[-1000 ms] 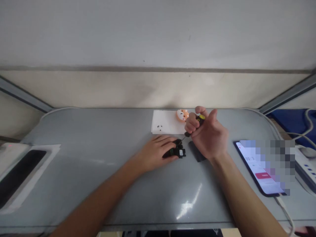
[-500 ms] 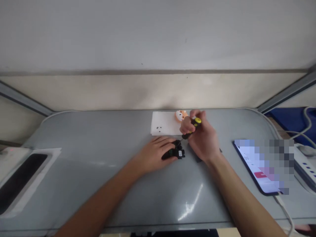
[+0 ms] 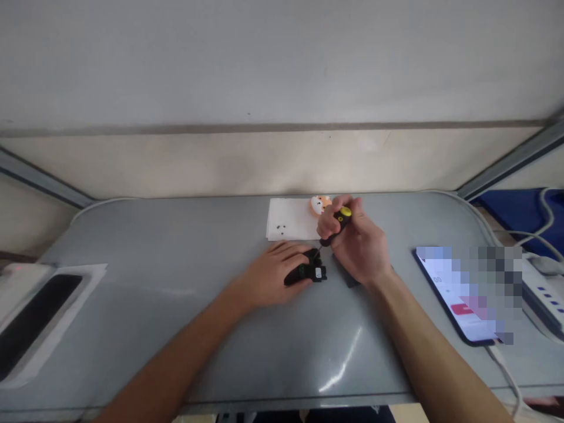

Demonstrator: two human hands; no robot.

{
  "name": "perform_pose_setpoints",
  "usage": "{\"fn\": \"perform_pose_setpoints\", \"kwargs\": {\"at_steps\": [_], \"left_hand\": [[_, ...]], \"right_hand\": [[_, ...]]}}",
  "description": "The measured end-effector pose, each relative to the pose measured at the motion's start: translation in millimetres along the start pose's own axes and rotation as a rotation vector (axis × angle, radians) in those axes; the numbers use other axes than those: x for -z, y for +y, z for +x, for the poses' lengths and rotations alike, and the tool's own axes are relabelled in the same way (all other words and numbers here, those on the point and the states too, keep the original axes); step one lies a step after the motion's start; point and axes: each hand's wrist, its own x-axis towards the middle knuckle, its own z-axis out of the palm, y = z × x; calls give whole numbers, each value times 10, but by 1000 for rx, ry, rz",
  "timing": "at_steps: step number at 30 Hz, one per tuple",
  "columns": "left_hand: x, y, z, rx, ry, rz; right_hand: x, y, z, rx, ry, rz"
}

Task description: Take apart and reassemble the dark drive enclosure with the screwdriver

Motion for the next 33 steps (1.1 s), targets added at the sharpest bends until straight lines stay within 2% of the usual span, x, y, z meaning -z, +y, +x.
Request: {"fn": "perform_pose_setpoints", "kwargs": {"at_steps": [4, 10, 17, 22, 27, 33], "left_hand": [[-1, -6, -3, 1, -4, -5], [-6, -3, -4, -7, 14, -11], [-5, 1, 6, -7, 10, -11], [0, -1, 4, -13, 4, 4], [-7, -8, 3, -19, 17, 17], [-21, -16, -8, -27, 29, 46]], "right_hand": [[-26, 5, -17, 12, 24, -11], [90, -22, 21, 20, -31, -68], [15, 41, 22, -15, 20, 77], [39, 8, 1, 23, 19, -13], [77, -8, 7, -32, -113, -105], [-42, 72, 7, 5, 31, 81]]}}
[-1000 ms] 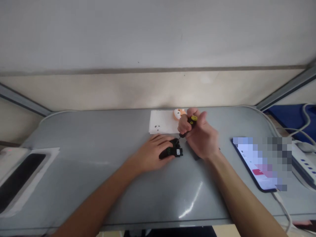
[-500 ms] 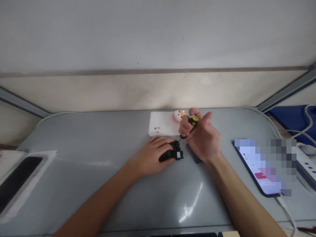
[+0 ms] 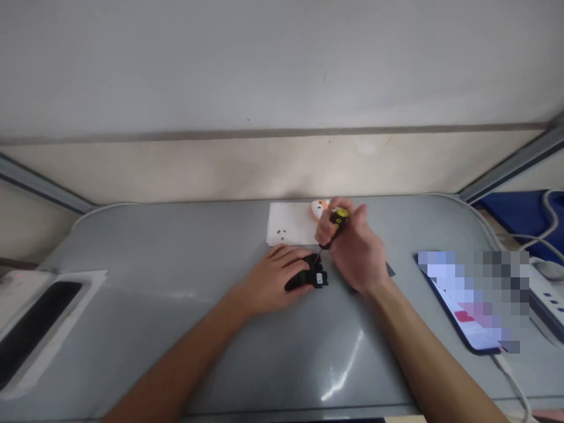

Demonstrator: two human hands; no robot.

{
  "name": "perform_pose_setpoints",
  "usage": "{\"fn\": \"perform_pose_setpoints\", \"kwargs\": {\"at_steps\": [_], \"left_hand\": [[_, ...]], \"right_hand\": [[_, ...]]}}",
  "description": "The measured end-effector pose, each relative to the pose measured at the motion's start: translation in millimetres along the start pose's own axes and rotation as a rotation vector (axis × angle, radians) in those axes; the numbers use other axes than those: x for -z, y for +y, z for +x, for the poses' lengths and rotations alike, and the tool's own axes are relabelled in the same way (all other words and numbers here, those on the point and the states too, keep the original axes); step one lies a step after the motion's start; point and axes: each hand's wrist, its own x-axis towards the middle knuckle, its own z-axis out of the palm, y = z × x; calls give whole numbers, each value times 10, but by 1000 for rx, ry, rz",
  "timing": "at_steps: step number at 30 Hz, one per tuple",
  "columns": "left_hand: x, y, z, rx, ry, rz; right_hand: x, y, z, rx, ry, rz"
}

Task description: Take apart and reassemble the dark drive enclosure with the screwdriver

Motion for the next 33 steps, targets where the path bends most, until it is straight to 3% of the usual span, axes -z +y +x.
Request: {"fn": "perform_pose_setpoints", "kwargs": {"at_steps": [4, 9, 14, 21, 33], "left_hand": [[-5, -3, -7, -15, 1, 16], [4, 0, 2, -13, 1, 3], [19, 12, 16, 19, -17, -26], [21, 18, 27, 89, -39, -53], [8, 18, 18, 77, -26, -34]], "right_hand": [[36, -6, -3, 15, 19, -23], [103, 3, 27, 0, -54, -90], [43, 13, 16, 31, -4, -5], [-10, -2, -39, 33, -48, -4], [-5, 13, -44, 43, -68, -13]]}}
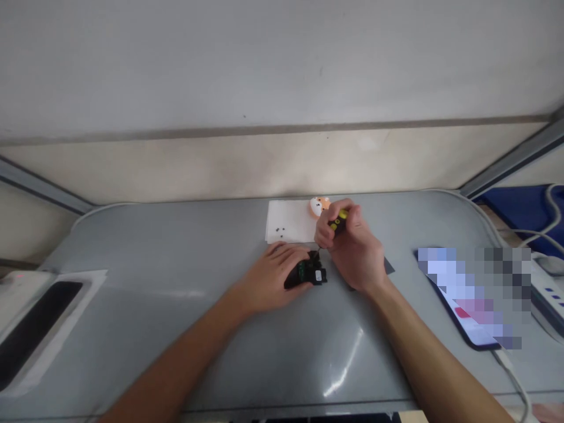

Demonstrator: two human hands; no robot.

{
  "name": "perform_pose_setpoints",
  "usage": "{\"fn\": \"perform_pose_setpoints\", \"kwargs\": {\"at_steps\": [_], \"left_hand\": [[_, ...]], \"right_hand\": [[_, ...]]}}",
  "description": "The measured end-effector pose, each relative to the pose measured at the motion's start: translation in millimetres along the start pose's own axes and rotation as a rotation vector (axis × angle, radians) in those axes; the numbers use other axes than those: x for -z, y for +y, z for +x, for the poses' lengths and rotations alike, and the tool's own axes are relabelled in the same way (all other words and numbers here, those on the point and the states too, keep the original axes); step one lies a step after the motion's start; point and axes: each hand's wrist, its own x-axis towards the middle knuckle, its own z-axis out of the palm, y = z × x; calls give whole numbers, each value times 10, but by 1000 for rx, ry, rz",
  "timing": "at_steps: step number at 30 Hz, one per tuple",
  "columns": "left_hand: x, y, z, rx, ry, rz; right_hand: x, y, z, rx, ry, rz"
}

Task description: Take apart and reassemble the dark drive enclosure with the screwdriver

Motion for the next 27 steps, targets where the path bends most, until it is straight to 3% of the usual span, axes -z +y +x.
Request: {"fn": "perform_pose_setpoints", "kwargs": {"at_steps": [27], "left_hand": [[27, 23, -1, -44, 22, -2]], "right_hand": [[-55, -31, -49, -18, 36, -110]]}}
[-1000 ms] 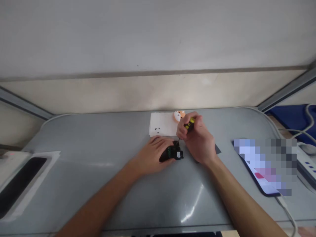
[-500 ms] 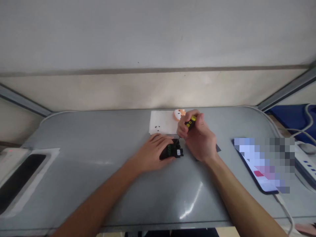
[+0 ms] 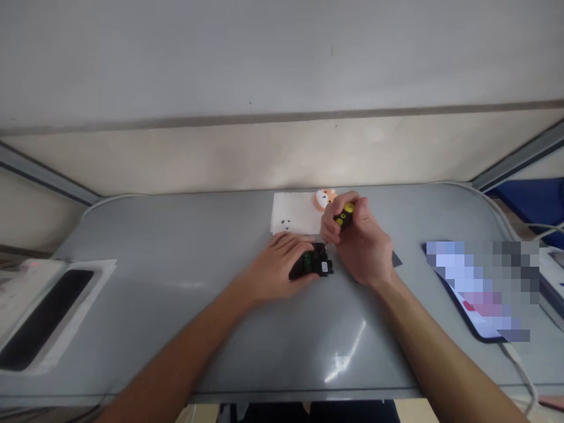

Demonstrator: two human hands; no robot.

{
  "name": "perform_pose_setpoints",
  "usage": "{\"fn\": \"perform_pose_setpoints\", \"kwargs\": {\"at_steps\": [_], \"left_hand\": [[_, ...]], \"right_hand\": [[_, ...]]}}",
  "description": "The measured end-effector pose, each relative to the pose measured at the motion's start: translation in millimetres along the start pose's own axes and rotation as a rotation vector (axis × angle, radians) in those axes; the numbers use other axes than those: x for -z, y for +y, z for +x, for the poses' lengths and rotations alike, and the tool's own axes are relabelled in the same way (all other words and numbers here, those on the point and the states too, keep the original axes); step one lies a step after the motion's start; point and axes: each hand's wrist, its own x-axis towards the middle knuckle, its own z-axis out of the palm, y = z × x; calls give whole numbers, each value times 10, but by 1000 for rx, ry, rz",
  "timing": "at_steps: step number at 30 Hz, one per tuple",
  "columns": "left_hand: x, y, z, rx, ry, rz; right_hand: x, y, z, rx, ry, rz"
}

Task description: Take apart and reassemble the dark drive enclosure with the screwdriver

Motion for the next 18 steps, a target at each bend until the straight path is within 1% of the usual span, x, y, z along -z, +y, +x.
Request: {"fn": "perform_pose_setpoints", "kwargs": {"at_steps": [4, 10, 18], "left_hand": [[6, 4, 3, 5, 0, 2], [19, 17, 19, 7, 5, -3], [10, 6, 19, 11, -10, -16]], "right_hand": [[-1, 3, 3, 26, 27, -11], [1, 7, -1, 10, -9, -9], [0, 20, 1, 17, -1, -7]]}}
